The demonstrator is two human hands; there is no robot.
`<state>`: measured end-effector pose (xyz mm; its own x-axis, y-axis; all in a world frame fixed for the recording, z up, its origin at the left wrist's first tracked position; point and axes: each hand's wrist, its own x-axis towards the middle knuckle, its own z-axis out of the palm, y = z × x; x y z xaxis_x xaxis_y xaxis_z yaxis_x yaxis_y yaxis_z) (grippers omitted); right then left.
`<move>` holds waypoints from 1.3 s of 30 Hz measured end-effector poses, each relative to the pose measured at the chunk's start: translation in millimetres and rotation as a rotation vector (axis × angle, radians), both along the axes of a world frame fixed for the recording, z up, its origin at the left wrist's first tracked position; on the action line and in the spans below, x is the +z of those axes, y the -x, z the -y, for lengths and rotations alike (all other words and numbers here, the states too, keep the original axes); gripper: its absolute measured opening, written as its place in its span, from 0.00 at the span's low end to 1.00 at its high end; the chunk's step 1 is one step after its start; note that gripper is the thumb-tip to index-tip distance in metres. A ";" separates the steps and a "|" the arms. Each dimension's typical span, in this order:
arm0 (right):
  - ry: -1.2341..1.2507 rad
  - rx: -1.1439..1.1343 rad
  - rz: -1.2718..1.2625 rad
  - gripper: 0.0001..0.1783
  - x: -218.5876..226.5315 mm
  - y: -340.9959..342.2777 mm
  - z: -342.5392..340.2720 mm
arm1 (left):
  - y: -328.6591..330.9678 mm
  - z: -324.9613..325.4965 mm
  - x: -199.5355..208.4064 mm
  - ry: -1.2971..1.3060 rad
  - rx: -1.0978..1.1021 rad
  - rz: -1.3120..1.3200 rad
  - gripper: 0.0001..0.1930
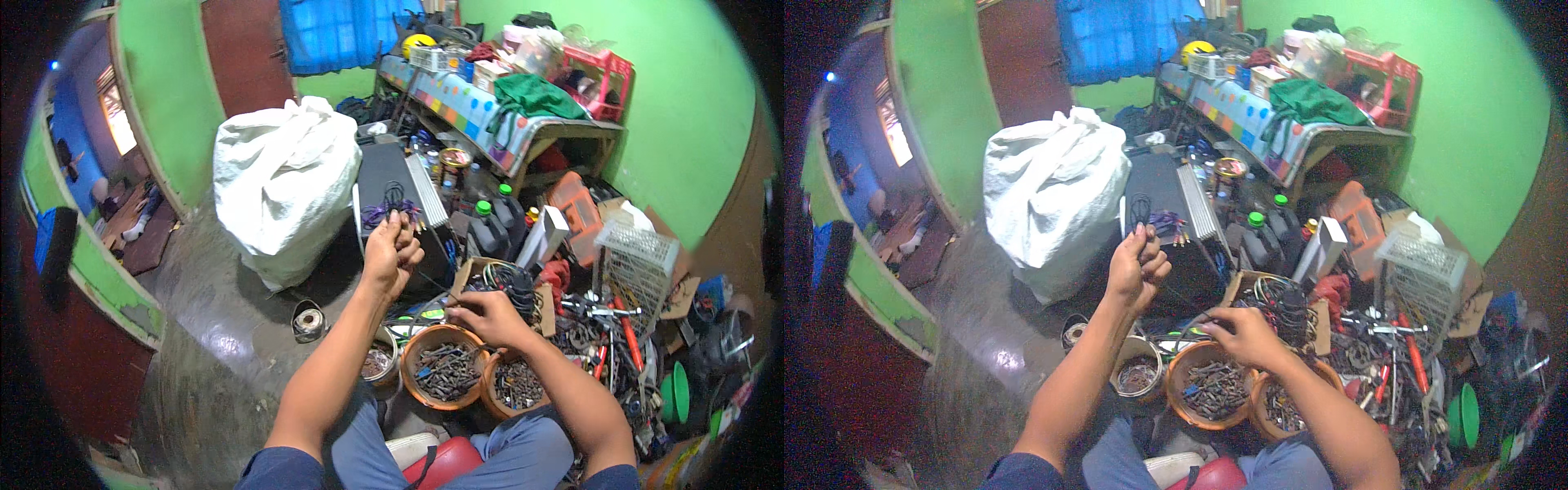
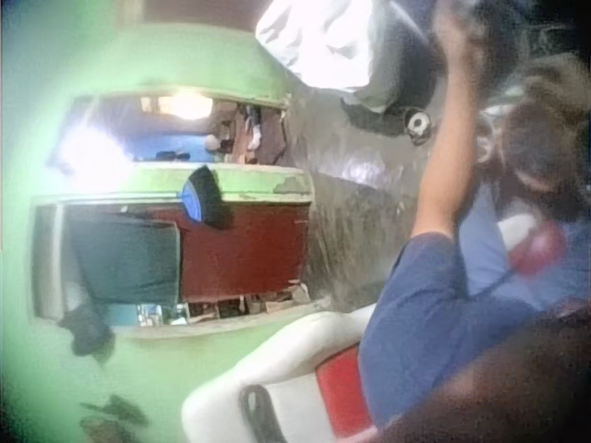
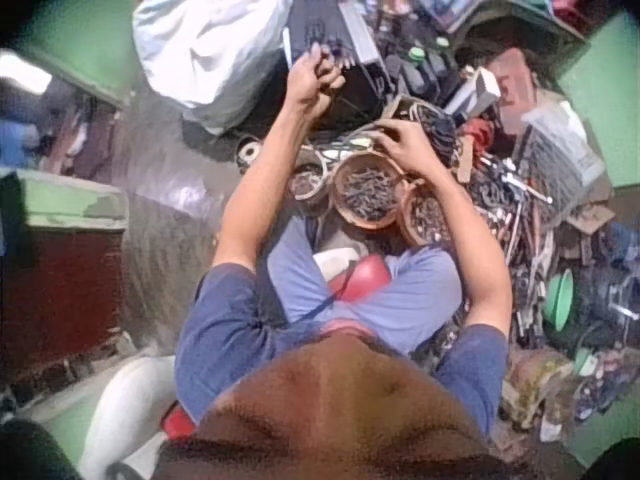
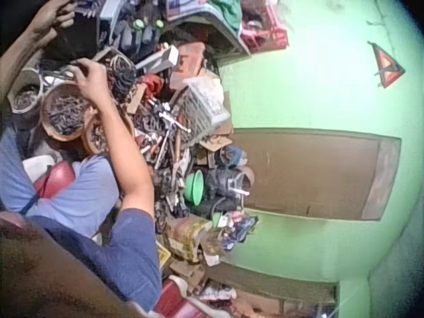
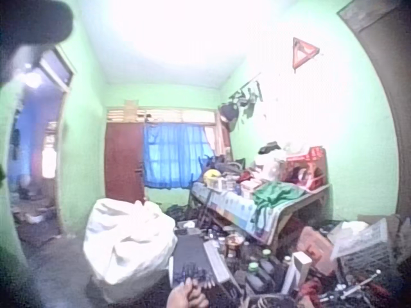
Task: The person connects multiple colored wires to an electrical component, twisting the wire ends together and organizing the bundle by hand.
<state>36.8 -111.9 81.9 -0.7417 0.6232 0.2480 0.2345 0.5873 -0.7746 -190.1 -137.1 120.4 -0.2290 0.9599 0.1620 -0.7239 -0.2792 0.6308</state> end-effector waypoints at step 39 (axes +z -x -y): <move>-0.354 -0.122 -0.177 0.07 32.3 41.3 1.4 | 10.0 14.3 -14.9 0.293 -0.268 -0.301 0.11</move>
<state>-4.5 -113.3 114.2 -0.5943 0.5572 0.5799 0.2006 0.8010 -0.5641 -200.1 -151.4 105.5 0.0470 0.9936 -0.1027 -0.5193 0.1122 0.8472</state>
